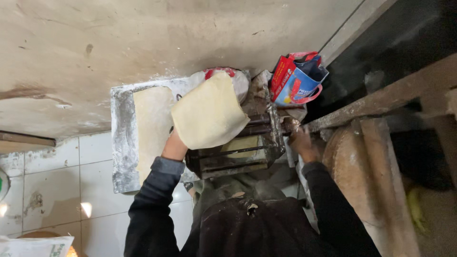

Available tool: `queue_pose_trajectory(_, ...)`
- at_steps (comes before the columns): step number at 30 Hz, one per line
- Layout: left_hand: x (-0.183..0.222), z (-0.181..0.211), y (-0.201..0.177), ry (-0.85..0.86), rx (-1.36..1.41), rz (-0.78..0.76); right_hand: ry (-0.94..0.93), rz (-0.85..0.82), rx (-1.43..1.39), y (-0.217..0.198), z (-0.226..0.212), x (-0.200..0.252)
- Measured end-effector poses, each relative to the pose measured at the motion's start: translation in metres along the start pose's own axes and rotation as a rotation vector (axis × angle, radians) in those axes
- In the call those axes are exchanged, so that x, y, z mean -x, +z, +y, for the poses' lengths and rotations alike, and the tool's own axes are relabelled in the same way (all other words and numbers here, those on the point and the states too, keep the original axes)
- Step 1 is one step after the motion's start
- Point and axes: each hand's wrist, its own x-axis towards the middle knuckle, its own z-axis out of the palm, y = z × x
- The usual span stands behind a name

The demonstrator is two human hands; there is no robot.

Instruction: The person flattens a piece of dough by passing it through a manual roller machine. They sprinkle flour on the dough and the rollers by hand, feed the dough into the machine, and turn the crank handle to process the dough.

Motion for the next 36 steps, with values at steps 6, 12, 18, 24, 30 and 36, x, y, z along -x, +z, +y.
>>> queue_pose_trajectory(6, -0.022, -0.006, 0.031, -0.017, -0.190, -0.083, 0.185, -0.326, -0.269, 0.030, -0.016, 0.043)
queue_pose_trajectory(12, -0.033, 0.007, 0.029, -0.019, -0.301, -0.139, 0.213, -0.349, -0.262, -0.038, -0.022, 0.088)
queue_pose_trajectory(18, -0.035, 0.008, 0.026, -0.012, -0.365, -0.170, 0.122, 0.189, -0.325, -0.151, -0.007, 0.083)
queue_pose_trajectory(24, -0.023, 0.013, 0.047, 0.011, -0.456, -0.300, -0.164, 0.510, 0.022, -0.212, 0.030, 0.008)
queue_pose_trajectory(30, 0.010, -0.006, 0.064, 0.007, -0.458, -0.432, -0.074, 0.488, -0.034, -0.226, 0.042, -0.030)
queue_pose_trajectory(36, 0.083, -0.044, 0.048, -0.021, -0.378, -0.338, -0.069, 0.230, -0.131, -0.251, 0.049, -0.070)
